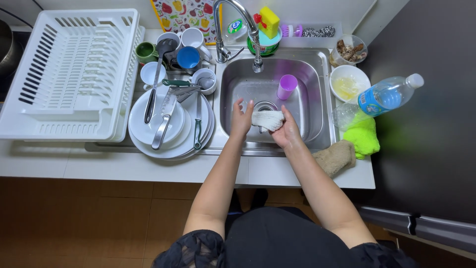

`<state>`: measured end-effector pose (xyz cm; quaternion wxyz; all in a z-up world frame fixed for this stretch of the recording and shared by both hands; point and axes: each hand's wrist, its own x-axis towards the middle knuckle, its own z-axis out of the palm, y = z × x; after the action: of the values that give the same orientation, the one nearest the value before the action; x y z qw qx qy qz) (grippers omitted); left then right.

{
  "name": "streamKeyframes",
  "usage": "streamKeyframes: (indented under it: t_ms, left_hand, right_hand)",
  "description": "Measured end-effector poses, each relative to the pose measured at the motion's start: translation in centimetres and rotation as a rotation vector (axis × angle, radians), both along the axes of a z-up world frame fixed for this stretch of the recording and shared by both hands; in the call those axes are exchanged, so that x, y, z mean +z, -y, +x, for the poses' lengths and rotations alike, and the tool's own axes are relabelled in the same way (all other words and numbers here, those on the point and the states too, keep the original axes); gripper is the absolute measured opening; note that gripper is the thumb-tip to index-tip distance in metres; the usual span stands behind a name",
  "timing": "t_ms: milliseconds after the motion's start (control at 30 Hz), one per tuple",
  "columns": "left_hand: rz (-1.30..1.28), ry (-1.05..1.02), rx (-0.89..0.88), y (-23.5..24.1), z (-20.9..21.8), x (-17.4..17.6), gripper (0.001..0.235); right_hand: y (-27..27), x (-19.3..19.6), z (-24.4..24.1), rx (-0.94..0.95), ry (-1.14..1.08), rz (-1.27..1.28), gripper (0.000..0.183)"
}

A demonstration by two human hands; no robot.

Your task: Washing a cup and drying various kitchen utensils and plates with a cloth.

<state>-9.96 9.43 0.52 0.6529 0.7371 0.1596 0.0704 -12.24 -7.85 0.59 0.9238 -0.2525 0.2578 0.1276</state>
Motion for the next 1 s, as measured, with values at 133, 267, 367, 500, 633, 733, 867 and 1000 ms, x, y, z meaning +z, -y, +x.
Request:
streamKeyframes:
  t_ms: [133,267,367,500,633,733,867,1000]
  left_hand:
    - [-0.018,-0.138,-0.192,3.0,-2.6,0.5,0.059]
    - [-0.899,-0.293,-0.317,4.7,-3.1,1.6,0.062]
    - [-0.883,-0.224,-0.319,5.8,-2.0,-0.4,0.054]
    - [-0.03,0.0,-0.075,7.1,-1.8,3.7,0.048]
    - [0.194,0.154,-0.053,9.6,-2.7,6.6,0.05]
    - [0.26,0.349,-0.179,11.6,-4.3,7.5,0.051]
    - [0.594,0.382,-0.281,12.2,-4.3,8.1,0.026]
    - [0.618,0.81,-0.02,11.8,-4.0,9.6,0.022]
  right_hand:
    - [0.2,2.1,-0.6,0.119,0.07,0.013,0.037]
    - [1.6,2.5,-0.9,0.249,0.096,0.025,0.033]
    - [3.5,0.9,-1.2,0.252,0.083,0.012,0.035]
    - [5.4,-0.6,-1.3,0.174,-0.081,-0.139,0.039]
    - [3.6,6.5,-2.7,0.192,-0.241,-0.184,0.035]
    - [5.5,0.1,-0.5,0.229,-0.116,-0.045,0.038]
    - [6.9,-5.8,2.7,0.221,0.072,0.077,0.041]
    - [6.5,-7.9,4.9,0.226,0.116,0.049,0.035]
